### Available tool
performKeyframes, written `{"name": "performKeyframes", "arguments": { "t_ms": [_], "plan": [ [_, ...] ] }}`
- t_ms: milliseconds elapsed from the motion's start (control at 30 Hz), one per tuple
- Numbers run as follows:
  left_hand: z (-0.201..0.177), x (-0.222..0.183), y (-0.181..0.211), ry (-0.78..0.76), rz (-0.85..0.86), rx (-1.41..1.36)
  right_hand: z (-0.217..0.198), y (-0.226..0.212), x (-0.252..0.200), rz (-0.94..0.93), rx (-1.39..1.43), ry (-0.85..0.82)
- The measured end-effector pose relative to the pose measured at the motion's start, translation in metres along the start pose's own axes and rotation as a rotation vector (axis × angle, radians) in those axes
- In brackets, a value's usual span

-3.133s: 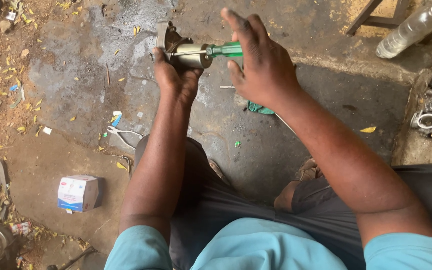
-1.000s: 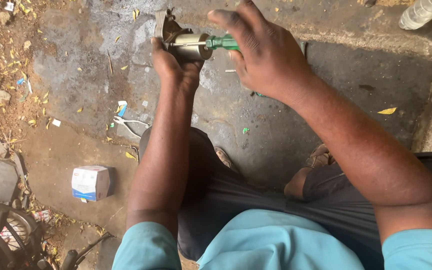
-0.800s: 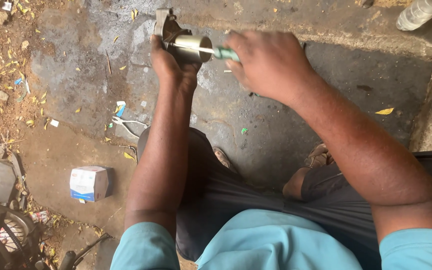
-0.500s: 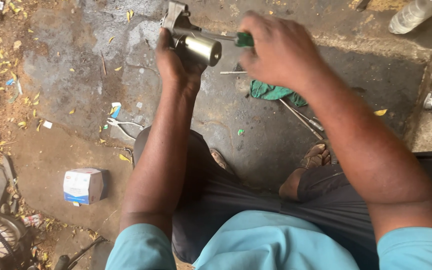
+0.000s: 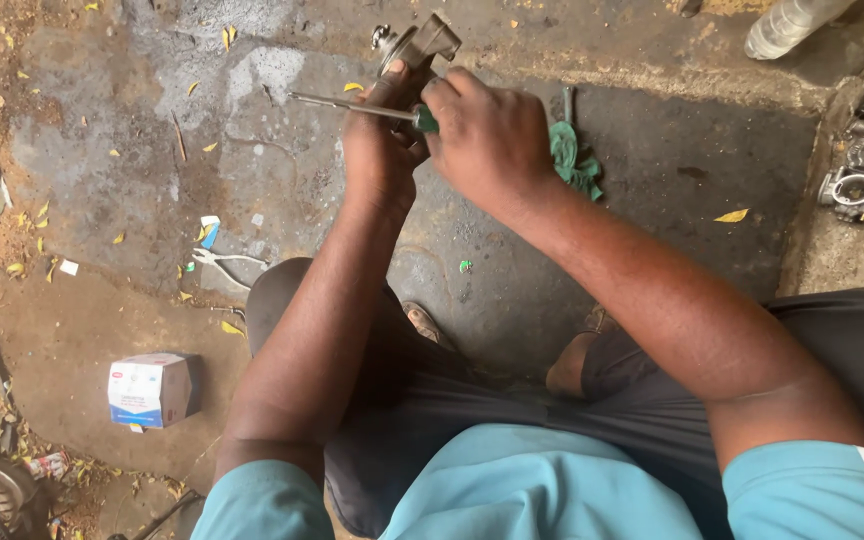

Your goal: Disassembling and cleaning a motorcycle starter motor using a screwdriver and a T-handle wrench.

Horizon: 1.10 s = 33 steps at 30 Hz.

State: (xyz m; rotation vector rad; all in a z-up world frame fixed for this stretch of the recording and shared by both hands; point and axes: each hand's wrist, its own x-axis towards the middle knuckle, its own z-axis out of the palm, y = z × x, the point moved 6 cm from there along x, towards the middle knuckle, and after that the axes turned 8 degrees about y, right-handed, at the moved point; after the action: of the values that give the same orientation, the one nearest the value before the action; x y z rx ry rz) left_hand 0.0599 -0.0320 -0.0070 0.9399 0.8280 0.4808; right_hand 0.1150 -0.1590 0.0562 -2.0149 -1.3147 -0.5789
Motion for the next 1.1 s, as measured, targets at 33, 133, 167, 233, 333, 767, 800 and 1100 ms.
{"name": "performKeyframes", "arguments": {
  "t_ms": [33,133,167,233,333,767,800,1100],
  "plan": [
    [0.004,-0.003,0.003,-0.012,-0.01,-0.031,-0.001,0.0,0.002,0.019,0.038,0.008],
    [-0.003,0.004,-0.005,0.002,0.036,-0.04,-0.003,0.0,0.006,0.084,0.113,-0.007],
    [-0.009,0.009,-0.008,0.026,0.093,-0.016,-0.003,0.001,0.007,0.129,0.147,-0.027],
    [-0.007,0.006,-0.008,0.033,0.084,-0.039,-0.004,0.0,0.008,0.137,0.15,-0.017],
    [-0.001,0.0,-0.003,0.04,0.045,-0.042,-0.004,0.004,0.006,0.17,0.178,0.015],
    [-0.005,0.002,-0.011,0.148,-0.018,0.007,0.003,0.005,0.005,0.192,0.154,-0.032],
    [-0.007,0.006,-0.014,0.148,-0.005,0.0,0.0,0.003,0.007,0.179,0.155,-0.025],
    [-0.013,0.015,-0.026,0.178,-0.004,-0.059,0.008,0.005,0.003,0.199,-0.005,-0.156]
  ]
}}
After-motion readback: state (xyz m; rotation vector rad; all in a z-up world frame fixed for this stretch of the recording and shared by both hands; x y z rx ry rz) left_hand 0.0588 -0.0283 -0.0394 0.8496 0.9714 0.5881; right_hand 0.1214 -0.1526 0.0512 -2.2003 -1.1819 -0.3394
